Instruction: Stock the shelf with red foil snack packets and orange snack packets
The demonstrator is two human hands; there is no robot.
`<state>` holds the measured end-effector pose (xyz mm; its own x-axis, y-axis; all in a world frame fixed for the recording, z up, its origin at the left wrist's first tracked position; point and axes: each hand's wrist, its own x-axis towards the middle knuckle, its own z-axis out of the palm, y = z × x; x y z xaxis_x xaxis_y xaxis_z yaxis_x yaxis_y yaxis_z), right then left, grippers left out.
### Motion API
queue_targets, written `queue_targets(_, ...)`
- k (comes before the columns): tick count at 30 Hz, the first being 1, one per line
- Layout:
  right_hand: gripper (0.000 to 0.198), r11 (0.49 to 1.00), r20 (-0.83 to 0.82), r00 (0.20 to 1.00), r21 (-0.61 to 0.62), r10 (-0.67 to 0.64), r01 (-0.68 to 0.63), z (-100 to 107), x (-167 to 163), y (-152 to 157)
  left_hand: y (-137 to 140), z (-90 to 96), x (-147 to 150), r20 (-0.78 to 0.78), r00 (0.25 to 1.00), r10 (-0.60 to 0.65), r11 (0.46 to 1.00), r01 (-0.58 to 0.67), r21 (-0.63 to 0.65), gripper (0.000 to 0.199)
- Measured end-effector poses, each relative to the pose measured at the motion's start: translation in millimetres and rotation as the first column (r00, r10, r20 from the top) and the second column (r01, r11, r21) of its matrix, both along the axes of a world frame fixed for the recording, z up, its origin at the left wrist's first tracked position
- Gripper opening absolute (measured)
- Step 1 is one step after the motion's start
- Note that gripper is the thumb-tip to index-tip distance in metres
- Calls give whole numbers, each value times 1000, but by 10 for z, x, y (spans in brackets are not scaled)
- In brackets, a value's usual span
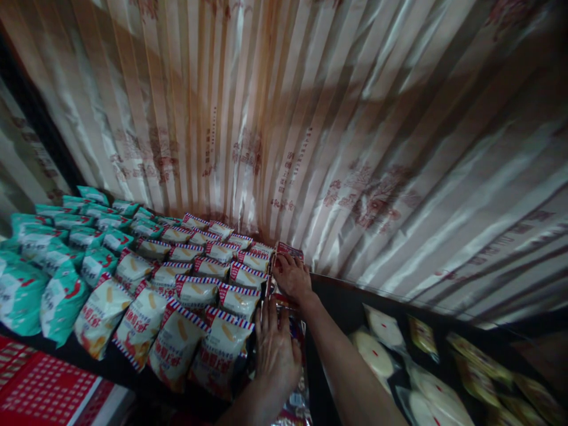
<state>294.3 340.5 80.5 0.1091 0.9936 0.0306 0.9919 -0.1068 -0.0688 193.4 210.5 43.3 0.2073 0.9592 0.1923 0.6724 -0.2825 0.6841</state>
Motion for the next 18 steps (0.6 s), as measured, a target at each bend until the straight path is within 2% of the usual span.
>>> queue_targets(18, 47, 998, -19, 999, 36, -47, 48, -76, -3, -56, 1, 15, -26, -38, 999, -17, 1000, 16, -19, 55)
